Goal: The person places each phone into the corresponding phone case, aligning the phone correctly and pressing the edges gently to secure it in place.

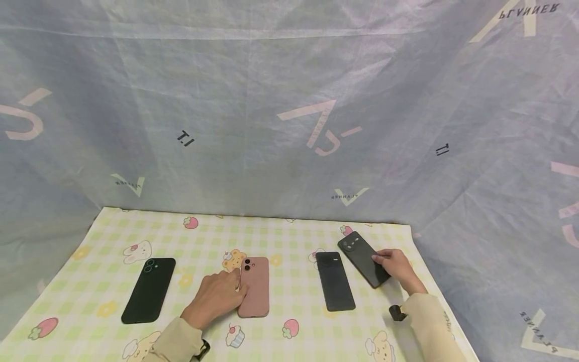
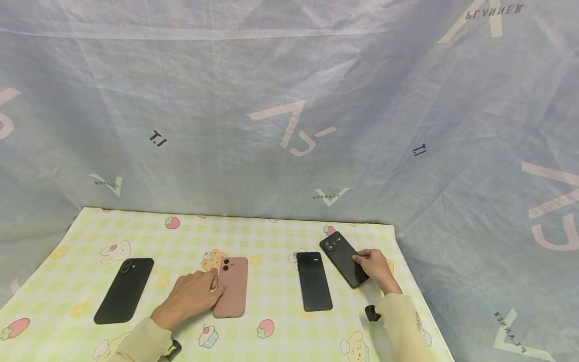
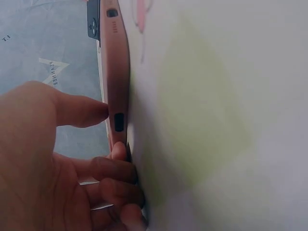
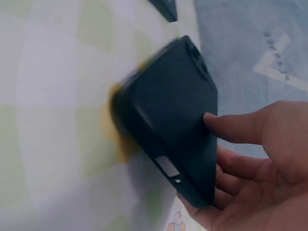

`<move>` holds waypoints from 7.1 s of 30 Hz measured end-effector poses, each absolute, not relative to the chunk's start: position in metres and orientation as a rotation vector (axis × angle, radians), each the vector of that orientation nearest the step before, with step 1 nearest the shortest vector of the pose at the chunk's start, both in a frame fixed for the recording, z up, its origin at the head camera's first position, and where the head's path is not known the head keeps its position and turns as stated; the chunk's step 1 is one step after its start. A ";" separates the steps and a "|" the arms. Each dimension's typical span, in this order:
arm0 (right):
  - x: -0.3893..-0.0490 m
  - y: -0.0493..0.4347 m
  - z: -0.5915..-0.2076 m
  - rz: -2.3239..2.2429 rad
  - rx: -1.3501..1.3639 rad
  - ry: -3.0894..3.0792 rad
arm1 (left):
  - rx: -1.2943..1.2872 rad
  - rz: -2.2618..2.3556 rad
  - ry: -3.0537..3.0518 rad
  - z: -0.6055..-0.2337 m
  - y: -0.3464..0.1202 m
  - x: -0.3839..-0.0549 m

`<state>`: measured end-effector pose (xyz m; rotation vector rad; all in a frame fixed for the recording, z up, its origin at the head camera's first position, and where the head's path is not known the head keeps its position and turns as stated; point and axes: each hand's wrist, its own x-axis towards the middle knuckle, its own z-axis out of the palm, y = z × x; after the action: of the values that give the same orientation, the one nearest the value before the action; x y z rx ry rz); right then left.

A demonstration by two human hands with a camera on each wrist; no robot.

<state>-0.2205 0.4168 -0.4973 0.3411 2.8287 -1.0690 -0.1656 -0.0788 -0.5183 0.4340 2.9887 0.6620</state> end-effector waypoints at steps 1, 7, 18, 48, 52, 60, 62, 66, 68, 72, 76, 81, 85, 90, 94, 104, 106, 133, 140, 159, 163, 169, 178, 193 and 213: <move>-0.220 0.417 -0.496 -1.097 0.364 2.800 | 0.433 0.663 2.990 -0.519 -0.079 -0.166; -0.218 0.422 -0.496 -1.202 0.388 2.696 | 0.419 0.694 2.971 -0.518 -0.080 -0.166; -0.206 0.431 -0.499 -1.382 0.438 2.525 | 0.352 0.840 2.935 -0.515 -0.085 -0.162; -0.164 0.436 -0.511 -1.571 0.535 2.427 | 0.673 1.421 2.455 -0.497 0.008 -0.133; -0.160 0.435 -0.510 -1.611 0.570 2.390 | 0.646 1.391 2.495 -0.500 0.026 -0.133; -0.155 0.435 -0.512 -1.659 0.601 2.342 | 0.548 1.289 2.622 -0.509 0.059 -0.146; -0.152 0.435 -0.511 -1.651 0.604 2.354 | 0.542 1.253 2.658 -0.511 0.069 -0.153; -0.150 0.435 -0.509 -1.661 0.604 2.363 | 0.541 1.207 2.730 -0.512 0.085 -0.168; -0.149 0.434 -0.508 -1.680 0.593 2.354 | 0.534 1.186 2.752 -0.512 0.091 -0.175; -0.149 0.432 -0.507 -1.726 0.577 2.330 | 0.514 1.120 2.781 -0.510 0.104 -0.186; -0.150 0.432 -0.504 -1.727 0.555 2.336 | 0.506 1.036 2.798 -0.508 0.116 -0.195; -0.153 0.430 -0.503 -1.727 0.561 2.331 | 0.521 0.909 2.803 -0.507 0.127 -0.205; -0.154 0.430 -0.502 -1.713 0.554 2.342 | 0.538 0.826 2.829 -0.506 0.135 -0.212; -0.155 0.429 -0.504 -1.728 0.553 2.326 | 0.557 0.730 2.873 -0.513 0.140 -0.220; -0.156 0.428 -0.505 -1.719 0.550 2.336 | 0.588 0.639 2.904 -0.521 0.140 -0.225; -0.159 0.426 -0.504 -1.686 0.573 2.349 | 0.623 0.540 2.857 -0.508 0.134 -0.225; -0.159 0.426 -0.505 -1.689 0.576 2.338 | 0.617 0.539 2.861 -0.512 0.135 -0.225; -0.159 0.427 -0.507 -1.693 0.576 2.335 | 0.409 1.002 2.720 -0.504 0.140 -0.219; -0.160 0.426 -0.507 -1.683 0.566 2.344 | 0.305 1.237 2.585 -0.503 0.140 -0.214; -0.157 0.419 -0.508 -1.698 0.556 2.352 | 0.306 1.414 2.489 -0.511 0.136 -0.194; -0.158 0.419 -0.509 -1.699 0.554 2.339 | 0.292 1.446 2.467 -0.514 0.132 -0.190; -0.158 0.418 -0.507 -1.680 0.542 2.339 | 0.265 1.481 2.467 -0.515 0.128 -0.184; -0.156 0.417 -0.506 -1.703 0.528 2.325 | 0.306 1.532 2.407 -0.513 0.121 -0.174; -0.153 0.417 -0.507 -1.712 0.541 2.322 | 0.295 1.588 2.328 -0.514 0.114 -0.161; -0.147 0.413 -0.509 -1.763 0.630 2.271 | 0.368 1.630 2.226 -0.507 0.104 -0.144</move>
<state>-0.1474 0.4127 -0.5088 0.6296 2.2710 -1.7634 -0.1441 0.1044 -0.5074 0.3684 2.2256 1.6302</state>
